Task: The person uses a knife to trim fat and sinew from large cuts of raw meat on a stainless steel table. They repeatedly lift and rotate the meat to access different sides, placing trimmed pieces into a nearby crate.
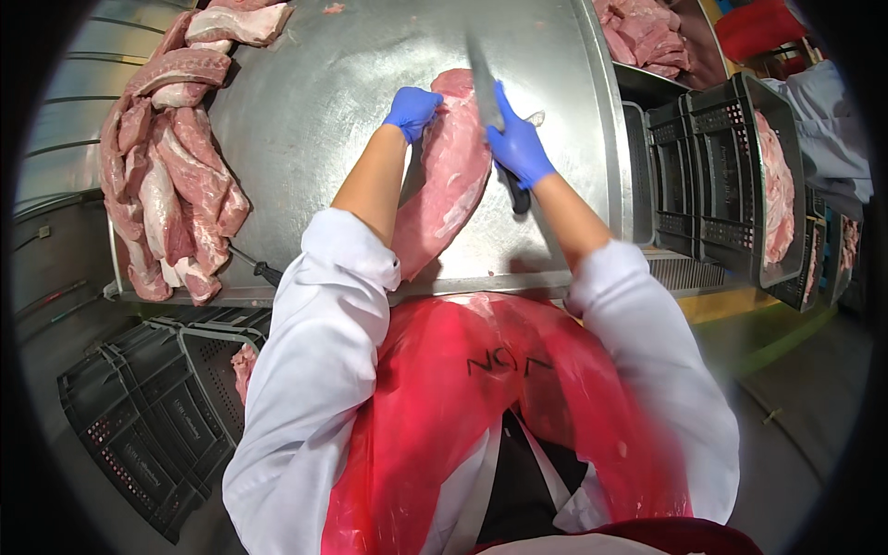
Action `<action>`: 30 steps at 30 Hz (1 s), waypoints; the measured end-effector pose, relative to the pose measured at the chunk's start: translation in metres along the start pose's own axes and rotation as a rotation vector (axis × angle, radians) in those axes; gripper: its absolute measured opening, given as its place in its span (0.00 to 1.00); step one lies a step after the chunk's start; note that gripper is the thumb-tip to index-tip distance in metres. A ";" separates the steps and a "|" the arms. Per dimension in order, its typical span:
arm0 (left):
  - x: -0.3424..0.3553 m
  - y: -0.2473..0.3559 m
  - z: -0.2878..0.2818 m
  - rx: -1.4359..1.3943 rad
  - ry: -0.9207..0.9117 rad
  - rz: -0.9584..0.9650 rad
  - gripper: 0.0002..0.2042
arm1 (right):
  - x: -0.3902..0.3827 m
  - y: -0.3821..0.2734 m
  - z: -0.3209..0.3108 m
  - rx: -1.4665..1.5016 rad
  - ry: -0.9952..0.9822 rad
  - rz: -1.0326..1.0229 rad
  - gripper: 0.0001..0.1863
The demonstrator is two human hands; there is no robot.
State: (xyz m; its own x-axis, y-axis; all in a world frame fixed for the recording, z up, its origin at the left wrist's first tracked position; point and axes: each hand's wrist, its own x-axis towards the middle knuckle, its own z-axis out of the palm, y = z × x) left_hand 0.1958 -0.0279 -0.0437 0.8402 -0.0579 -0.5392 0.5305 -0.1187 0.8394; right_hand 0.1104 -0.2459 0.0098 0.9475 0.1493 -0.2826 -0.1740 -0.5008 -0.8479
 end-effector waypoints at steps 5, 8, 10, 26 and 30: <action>-0.004 0.006 0.008 0.191 0.044 0.078 0.06 | 0.047 -0.008 0.011 -0.266 -0.219 -0.046 0.39; 0.001 -0.027 -0.014 0.303 0.088 0.144 0.05 | -0.026 0.012 -0.008 -0.124 -0.415 -0.134 0.39; -0.012 -0.020 -0.005 0.229 0.109 0.175 0.05 | -0.018 0.004 -0.007 -0.089 -0.427 -0.031 0.39; -0.031 0.014 0.015 0.700 0.268 0.016 0.22 | 0.011 0.018 -0.024 0.326 -0.043 0.078 0.43; -0.014 -0.008 -0.020 0.738 0.045 0.031 0.24 | 0.029 0.003 0.006 0.032 -0.062 -0.085 0.44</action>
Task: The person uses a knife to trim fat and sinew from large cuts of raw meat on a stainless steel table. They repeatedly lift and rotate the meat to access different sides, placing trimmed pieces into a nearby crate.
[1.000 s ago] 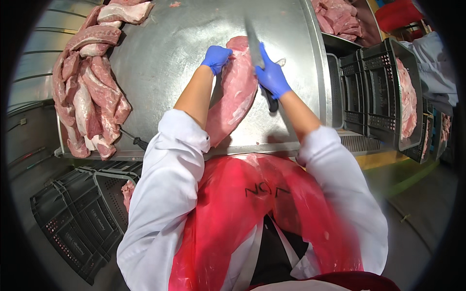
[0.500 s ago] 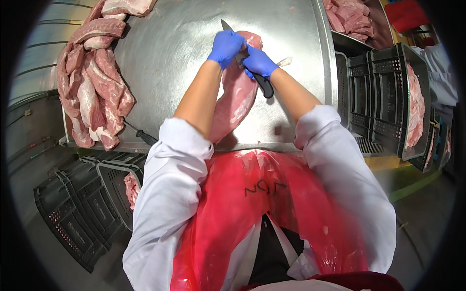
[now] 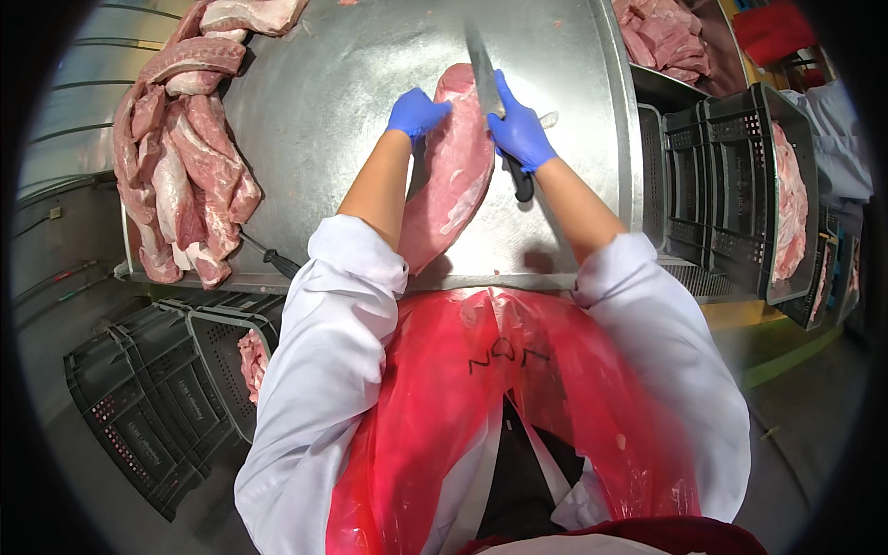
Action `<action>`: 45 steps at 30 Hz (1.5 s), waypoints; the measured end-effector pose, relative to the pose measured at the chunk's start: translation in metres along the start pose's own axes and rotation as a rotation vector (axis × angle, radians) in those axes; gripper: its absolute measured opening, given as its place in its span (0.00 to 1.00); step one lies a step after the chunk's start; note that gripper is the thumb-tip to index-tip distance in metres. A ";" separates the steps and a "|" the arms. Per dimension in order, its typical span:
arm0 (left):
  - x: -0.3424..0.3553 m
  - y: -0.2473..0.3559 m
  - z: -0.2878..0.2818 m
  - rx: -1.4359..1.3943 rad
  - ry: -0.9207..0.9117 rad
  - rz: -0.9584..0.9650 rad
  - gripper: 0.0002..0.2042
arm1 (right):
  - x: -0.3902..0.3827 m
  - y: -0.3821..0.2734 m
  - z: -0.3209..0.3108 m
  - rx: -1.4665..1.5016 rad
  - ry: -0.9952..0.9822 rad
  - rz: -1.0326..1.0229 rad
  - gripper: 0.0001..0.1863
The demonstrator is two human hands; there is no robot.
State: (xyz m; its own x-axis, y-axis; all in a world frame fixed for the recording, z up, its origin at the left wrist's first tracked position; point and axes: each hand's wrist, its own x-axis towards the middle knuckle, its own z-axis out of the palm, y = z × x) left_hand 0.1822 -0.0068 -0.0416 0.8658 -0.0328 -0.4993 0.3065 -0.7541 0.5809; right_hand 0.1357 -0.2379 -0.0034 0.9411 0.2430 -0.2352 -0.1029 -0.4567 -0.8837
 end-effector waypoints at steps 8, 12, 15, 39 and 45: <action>-0.023 -0.006 -0.001 0.288 0.017 0.342 0.18 | 0.026 0.000 0.014 -0.118 0.010 0.086 0.42; -0.015 0.003 -0.012 0.261 -0.052 0.448 0.19 | 0.027 -0.032 0.029 -0.099 -0.047 0.101 0.41; -0.007 0.011 -0.017 0.262 -0.072 0.484 0.18 | 0.001 -0.024 0.035 -0.257 -0.193 0.121 0.42; 0.042 -0.092 -0.090 -0.247 0.176 0.234 0.15 | -0.159 -0.061 0.038 -0.132 -0.287 0.132 0.42; -0.040 -0.043 -0.008 -0.734 -0.059 -0.035 0.14 | -0.116 -0.055 0.014 -0.030 0.058 0.281 0.42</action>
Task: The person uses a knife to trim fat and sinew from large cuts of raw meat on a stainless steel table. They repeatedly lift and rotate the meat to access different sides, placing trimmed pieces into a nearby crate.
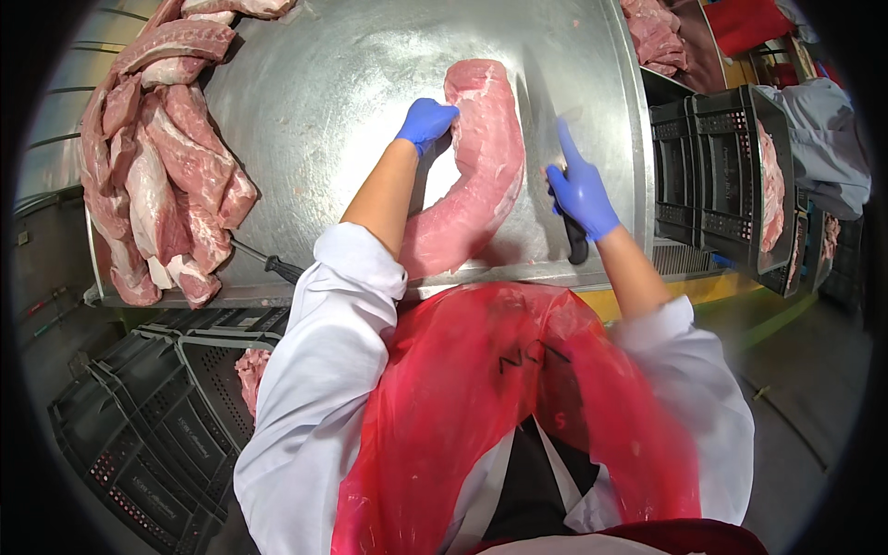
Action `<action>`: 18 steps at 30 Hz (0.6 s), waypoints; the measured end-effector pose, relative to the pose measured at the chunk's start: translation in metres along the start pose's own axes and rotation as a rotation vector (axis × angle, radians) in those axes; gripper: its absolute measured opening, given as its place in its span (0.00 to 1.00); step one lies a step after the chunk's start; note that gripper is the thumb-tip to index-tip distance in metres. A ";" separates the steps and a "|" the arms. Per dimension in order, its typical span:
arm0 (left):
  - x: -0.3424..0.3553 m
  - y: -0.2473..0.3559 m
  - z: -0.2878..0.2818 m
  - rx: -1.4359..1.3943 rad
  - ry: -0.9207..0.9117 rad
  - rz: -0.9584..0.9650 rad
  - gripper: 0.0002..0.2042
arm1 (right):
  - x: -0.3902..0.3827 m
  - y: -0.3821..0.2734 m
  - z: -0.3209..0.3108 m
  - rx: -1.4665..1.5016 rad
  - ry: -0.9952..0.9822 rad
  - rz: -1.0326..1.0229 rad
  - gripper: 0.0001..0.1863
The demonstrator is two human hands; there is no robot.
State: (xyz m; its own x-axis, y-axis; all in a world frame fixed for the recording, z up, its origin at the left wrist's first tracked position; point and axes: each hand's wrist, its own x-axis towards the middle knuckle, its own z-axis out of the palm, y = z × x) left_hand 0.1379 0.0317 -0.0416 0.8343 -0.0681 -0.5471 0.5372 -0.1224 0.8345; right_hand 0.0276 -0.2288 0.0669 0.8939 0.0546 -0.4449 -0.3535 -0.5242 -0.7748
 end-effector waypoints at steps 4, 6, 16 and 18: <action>0.003 -0.002 0.000 -0.065 -0.022 0.072 0.07 | 0.060 0.011 0.040 -0.178 0.100 -0.286 0.42; 0.004 -0.006 0.000 -0.143 -0.002 0.093 0.05 | 0.087 -0.012 0.066 -0.267 0.083 -0.347 0.41; -0.012 0.022 0.011 -0.042 0.090 0.134 0.05 | 0.084 0.020 0.073 -0.442 -0.141 -0.426 0.39; -0.003 0.028 0.017 -0.010 0.059 0.218 0.05 | 0.117 -0.033 0.065 -0.186 -0.268 -0.192 0.39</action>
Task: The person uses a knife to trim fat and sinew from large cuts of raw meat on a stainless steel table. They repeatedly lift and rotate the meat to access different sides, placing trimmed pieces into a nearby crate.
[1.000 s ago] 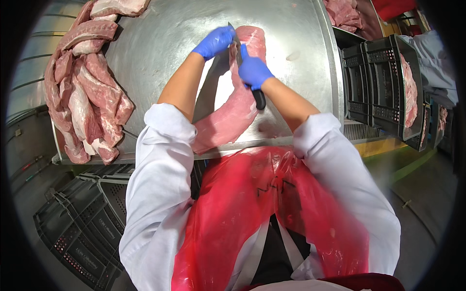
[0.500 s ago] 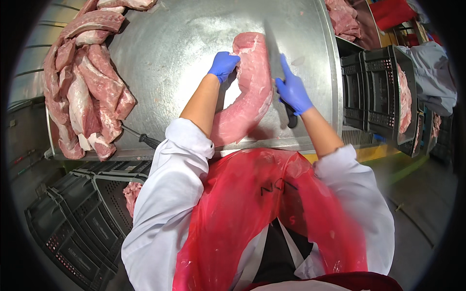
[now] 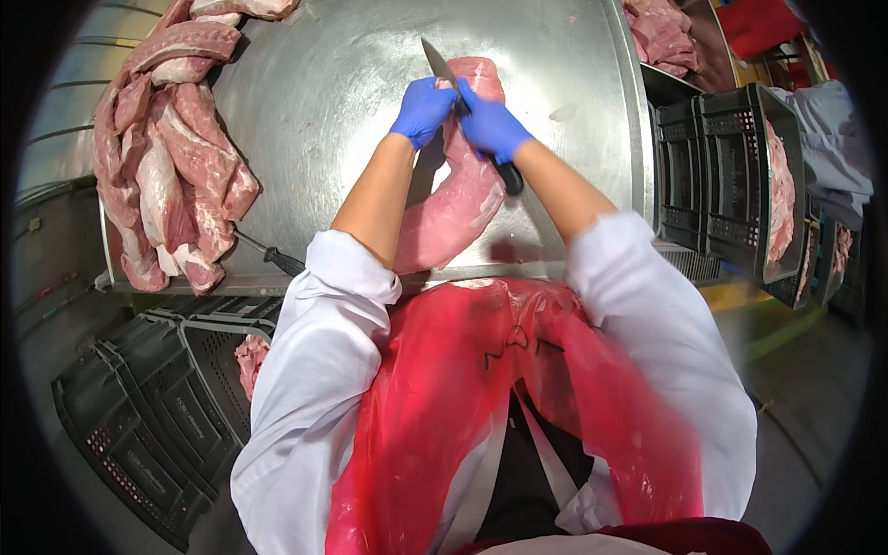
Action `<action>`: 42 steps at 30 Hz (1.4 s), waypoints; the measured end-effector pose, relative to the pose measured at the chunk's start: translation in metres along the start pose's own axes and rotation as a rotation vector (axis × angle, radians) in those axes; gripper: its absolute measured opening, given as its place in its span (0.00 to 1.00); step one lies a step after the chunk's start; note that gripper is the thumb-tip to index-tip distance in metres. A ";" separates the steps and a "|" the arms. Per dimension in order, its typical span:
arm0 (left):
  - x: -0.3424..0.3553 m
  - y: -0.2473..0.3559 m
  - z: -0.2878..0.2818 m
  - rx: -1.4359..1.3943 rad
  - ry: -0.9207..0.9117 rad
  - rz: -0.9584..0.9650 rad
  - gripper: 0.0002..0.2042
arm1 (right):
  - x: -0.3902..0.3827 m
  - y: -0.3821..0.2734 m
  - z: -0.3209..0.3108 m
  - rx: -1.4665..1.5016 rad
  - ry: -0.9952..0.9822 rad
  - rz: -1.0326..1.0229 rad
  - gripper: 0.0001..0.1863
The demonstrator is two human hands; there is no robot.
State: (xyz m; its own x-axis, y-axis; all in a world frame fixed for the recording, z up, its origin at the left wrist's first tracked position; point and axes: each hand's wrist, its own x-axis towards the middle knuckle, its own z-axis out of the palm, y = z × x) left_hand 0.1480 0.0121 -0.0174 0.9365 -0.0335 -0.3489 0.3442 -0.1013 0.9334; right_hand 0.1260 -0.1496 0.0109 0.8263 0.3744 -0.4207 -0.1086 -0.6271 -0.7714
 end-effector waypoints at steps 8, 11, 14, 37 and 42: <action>0.004 -0.016 -0.044 0.057 -0.035 0.153 0.08 | -0.121 0.013 -0.039 0.060 -0.353 0.100 0.43; 0.013 -0.055 -0.085 0.227 -0.114 -0.096 0.11 | -0.100 0.006 -0.060 0.063 -0.236 0.027 0.42; -0.005 -0.056 -0.061 0.866 0.218 -0.206 0.20 | -0.095 0.000 -0.087 0.191 -0.130 0.037 0.41; -0.031 -0.008 0.021 0.371 0.324 0.075 0.13 | -0.015 0.016 -0.022 -0.018 -0.258 -0.008 0.40; -0.020 0.005 0.017 0.531 0.329 0.128 0.14 | -0.011 0.022 -0.033 0.033 -0.343 -0.123 0.33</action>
State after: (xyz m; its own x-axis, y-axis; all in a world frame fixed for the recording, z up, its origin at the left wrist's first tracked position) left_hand 0.1300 -0.0049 -0.0077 0.9686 0.2204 -0.1147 0.2272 -0.5985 0.7682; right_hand 0.1331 -0.1900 0.0141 0.6013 0.6565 -0.4555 -0.0425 -0.5430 -0.8386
